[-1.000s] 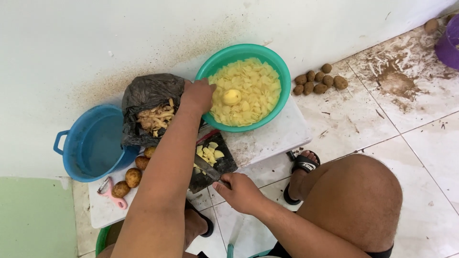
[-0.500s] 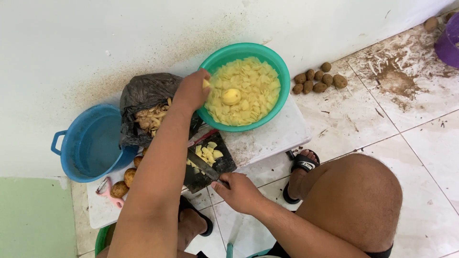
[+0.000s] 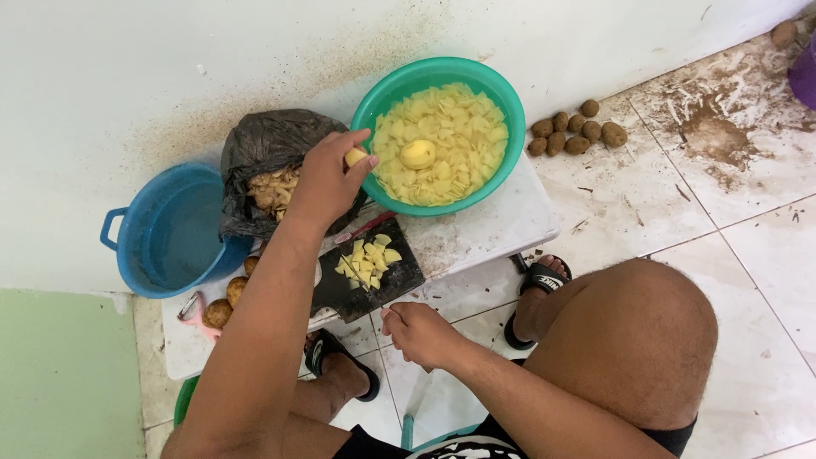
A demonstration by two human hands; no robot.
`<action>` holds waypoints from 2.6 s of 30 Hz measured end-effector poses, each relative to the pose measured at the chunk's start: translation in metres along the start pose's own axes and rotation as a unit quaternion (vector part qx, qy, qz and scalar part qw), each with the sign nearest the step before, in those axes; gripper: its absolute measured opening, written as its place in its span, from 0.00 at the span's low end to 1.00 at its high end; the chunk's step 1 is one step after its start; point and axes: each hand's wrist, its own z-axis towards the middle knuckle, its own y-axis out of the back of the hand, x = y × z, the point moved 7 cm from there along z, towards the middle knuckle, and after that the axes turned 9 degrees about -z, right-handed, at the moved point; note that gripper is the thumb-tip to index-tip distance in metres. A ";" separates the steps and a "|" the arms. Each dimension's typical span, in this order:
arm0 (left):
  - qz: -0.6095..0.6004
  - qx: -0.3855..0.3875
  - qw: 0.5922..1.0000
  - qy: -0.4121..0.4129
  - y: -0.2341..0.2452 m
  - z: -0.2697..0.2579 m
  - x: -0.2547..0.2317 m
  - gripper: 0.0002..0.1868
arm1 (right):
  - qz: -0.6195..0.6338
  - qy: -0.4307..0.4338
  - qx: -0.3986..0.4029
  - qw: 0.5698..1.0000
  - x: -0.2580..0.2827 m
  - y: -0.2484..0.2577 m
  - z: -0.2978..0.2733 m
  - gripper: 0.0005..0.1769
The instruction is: Slicing peeled potatoes on a cutting board and placing them into a bowl of water.
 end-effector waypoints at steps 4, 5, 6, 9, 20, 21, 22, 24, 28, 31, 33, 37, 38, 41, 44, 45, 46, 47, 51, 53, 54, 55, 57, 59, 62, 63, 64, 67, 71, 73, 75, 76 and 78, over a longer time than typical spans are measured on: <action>-0.064 -0.048 0.990 0.113 0.015 -0.070 -0.001 0.25 | -0.012 0.008 0.005 1.000 0.004 -0.003 -0.001 0.21; -0.066 -0.068 0.984 0.153 0.018 -0.093 0.012 0.24 | -0.011 0.000 0.001 1.000 0.007 -0.003 -0.003 0.21; -0.068 -0.089 0.975 0.194 0.021 -0.116 0.025 0.23 | -0.010 -0.007 -0.002 1.000 0.009 -0.003 -0.003 0.21; -0.032 -0.132 0.967 0.217 0.025 -0.173 0.043 0.17 | -0.024 -0.040 0.008 0.999 0.003 -0.008 -0.001 0.21; 0.048 -0.155 0.970 0.182 -0.001 -0.224 0.089 0.17 | -0.044 -0.062 0.023 0.997 -0.008 -0.033 0.013 0.21; 0.036 -0.147 0.968 0.198 -0.005 -0.226 0.095 0.17 | -0.035 -0.073 0.017 0.997 -0.015 -0.034 0.014 0.22; 0.035 -0.146 0.969 0.198 -0.006 -0.224 0.095 0.17 | -0.035 -0.074 0.017 0.997 -0.023 -0.036 0.019 0.22; -0.010 -0.150 0.968 0.200 -0.009 -0.223 0.096 0.14 | -0.008 -0.073 0.005 0.997 -0.039 -0.039 0.028 0.18; 0.014 -0.148 0.969 0.198 -0.011 -0.226 0.109 0.12 | -0.003 -0.070 -0.001 0.998 -0.014 -0.034 0.017 0.20; 0.015 -0.147 0.970 0.195 -0.013 -0.225 0.107 0.12 | -0.002 -0.060 -0.004 0.998 -0.008 -0.036 0.013 0.20; 0.030 -0.141 0.973 0.179 -0.007 -0.216 0.078 0.12 | 0.013 -0.046 -0.001 0.999 -0.004 -0.038 0.014 0.20; 0.048 -0.143 0.973 0.174 -0.010 -0.220 0.079 0.14 | 0.002 -0.058 0.000 0.998 0.007 -0.033 0.008 0.21; 0.043 -0.129 0.975 0.178 -0.012 -0.221 0.081 0.16 | -0.002 -0.059 -0.002 0.998 0.005 -0.033 0.009 0.21; 0.031 -0.105 0.979 0.172 -0.009 -0.222 0.066 0.17 | -0.006 -0.060 -0.006 0.998 -0.001 -0.032 0.010 0.21; 0.036 -0.088 0.982 0.160 -0.011 -0.225 0.065 0.13 | -0.006 -0.064 -0.006 0.998 -0.016 -0.035 0.014 0.21; 0.050 -0.083 0.983 0.154 -0.012 -0.226 0.068 0.12 | -0.007 -0.065 -0.004 0.998 -0.021 -0.038 0.017 0.21; 0.051 -0.084 0.983 0.155 -0.012 -0.226 0.069 0.12 | -0.007 -0.064 -0.003 0.998 -0.020 -0.038 0.016 0.21; 0.053 -0.086 0.981 0.166 -0.012 -0.227 0.072 0.15 | -0.008 -0.067 -0.003 0.998 -0.019 -0.038 0.015 0.22; 0.081 -0.087 0.977 0.176 -0.014 -0.227 0.072 0.18 | -0.009 -0.072 -0.005 0.997 -0.027 -0.041 0.018 0.21; 0.102 -0.098 0.971 0.193 -0.017 -0.234 0.089 0.15 | -0.016 -0.073 -0.003 0.997 -0.013 -0.037 0.011 0.21; 0.123 -0.108 0.964 0.208 -0.017 -0.236 0.099 0.14 | -0.022 -0.073 -0.003 0.997 -0.006 -0.034 0.009 0.21; 0.124 -0.111 0.964 0.207 -0.016 -0.236 0.102 0.14 | -0.023 -0.071 -0.004 0.997 -0.003 -0.033 0.008 0.21; 0.135 -0.128 0.949 0.255 -0.013 -0.242 0.112 0.17 | -0.004 -0.076 -0.008 0.997 0.000 -0.032 0.003 0.22; 0.124 -0.146 0.951 0.243 -0.003 -0.237 0.100 0.13 | 0.005 -0.077 -0.004 0.997 -0.011 -0.038 0.008 0.22; 0.070 -0.113 0.972 0.194 0.006 -0.225 0.074 0.14 | 0.010 -0.074 -0.002 0.997 -0.023 -0.040 0.013 0.21; 0.031 -0.058 0.985 0.162 0.004 -0.224 0.062 0.22 | 0.012 -0.072 0.003 0.997 -0.026 -0.044 0.013 0.21; 0.031 -0.058 0.985 0.162 0.003 -0.225 0.072 0.22 | 0.012 -0.073 0.004 0.997 -0.028 -0.045 0.014 0.21; 0.028 -0.007 0.986 0.166 -0.010 -0.228 0.095 0.19 | 0.008 -0.068 -0.001 0.998 -0.030 -0.047 0.016 0.22; 0.082 -0.050 0.975 0.200 -0.015 -0.225 0.104 0.20 | 0.003 -0.069 0.001 0.998 -0.031 -0.046 0.016 0.22; 0.079 -0.058 0.971 0.217 -0.013 -0.225 0.096 0.23 | 0.001 -0.073 0.004 0.997 -0.029 -0.046 0.014 0.22; 0.125 -0.067 0.968 0.207 -0.005 -0.222 0.079 0.21 | 0.008 -0.079 0.007 0.997 -0.025 -0.045 0.010 0.22; 0.125 -0.066 0.968 0.206 -0.003 -0.217 0.070 0.21 | 0.008 -0.079 0.005 0.997 -0.025 -0.044 0.010 0.22; 0.114 -0.024 0.977 0.178 -0.004 -0.210 0.049 0.21 | 0.010 -0.081 0.007 0.997 -0.024 -0.046 0.008 0.21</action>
